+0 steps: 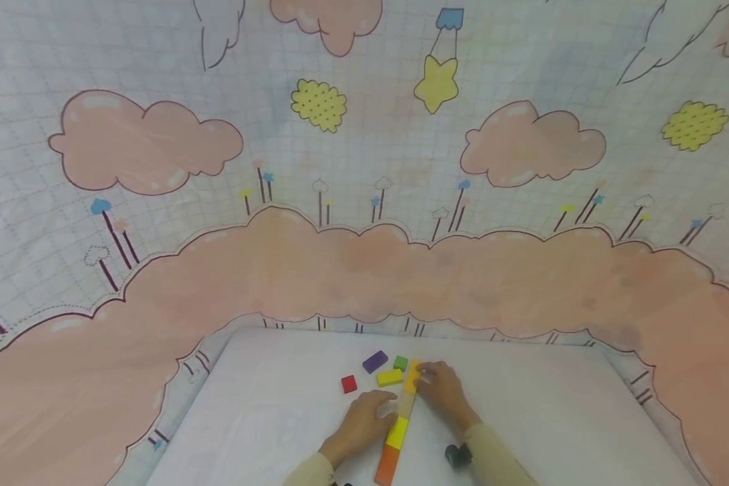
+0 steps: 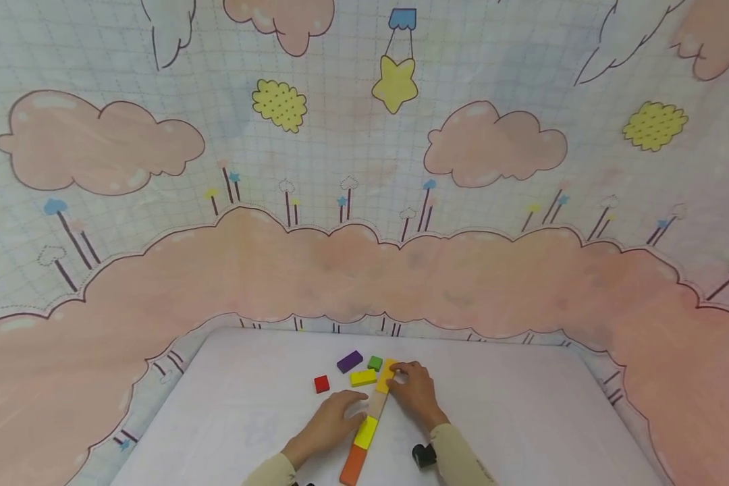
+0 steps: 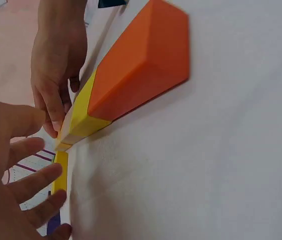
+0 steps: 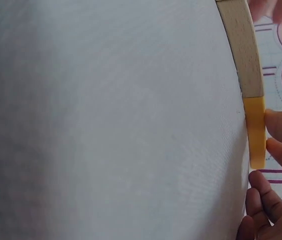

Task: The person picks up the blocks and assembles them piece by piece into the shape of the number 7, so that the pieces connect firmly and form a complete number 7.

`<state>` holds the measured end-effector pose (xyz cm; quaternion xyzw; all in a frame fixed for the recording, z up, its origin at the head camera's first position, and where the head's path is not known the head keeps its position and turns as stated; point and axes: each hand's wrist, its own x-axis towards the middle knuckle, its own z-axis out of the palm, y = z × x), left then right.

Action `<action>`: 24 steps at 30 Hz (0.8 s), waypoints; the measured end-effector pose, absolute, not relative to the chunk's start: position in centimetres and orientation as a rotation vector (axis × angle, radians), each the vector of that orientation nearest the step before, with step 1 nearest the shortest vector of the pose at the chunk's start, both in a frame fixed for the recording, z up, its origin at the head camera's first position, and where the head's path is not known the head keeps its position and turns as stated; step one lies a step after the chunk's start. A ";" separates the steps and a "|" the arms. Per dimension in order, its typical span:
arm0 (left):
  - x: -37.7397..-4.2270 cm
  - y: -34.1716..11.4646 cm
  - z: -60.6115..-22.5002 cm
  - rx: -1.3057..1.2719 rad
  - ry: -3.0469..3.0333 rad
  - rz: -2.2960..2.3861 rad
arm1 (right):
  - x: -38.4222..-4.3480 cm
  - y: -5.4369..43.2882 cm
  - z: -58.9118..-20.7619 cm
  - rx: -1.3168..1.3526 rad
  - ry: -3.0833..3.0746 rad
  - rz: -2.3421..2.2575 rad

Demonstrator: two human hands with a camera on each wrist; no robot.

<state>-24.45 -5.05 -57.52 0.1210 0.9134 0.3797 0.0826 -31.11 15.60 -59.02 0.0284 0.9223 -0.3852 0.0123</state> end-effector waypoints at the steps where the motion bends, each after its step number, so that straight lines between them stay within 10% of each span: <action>1: -24.8 -5.0 -57.4 0.355 2.723 1.173 | -31.1 15.6 -59.0 0.084 2.883 -1.196; 24: -28.0 -2.8 -58.9 0.368 2.855 1.054 | -31.4 15.8 -59.1 0.105 2.835 -1.229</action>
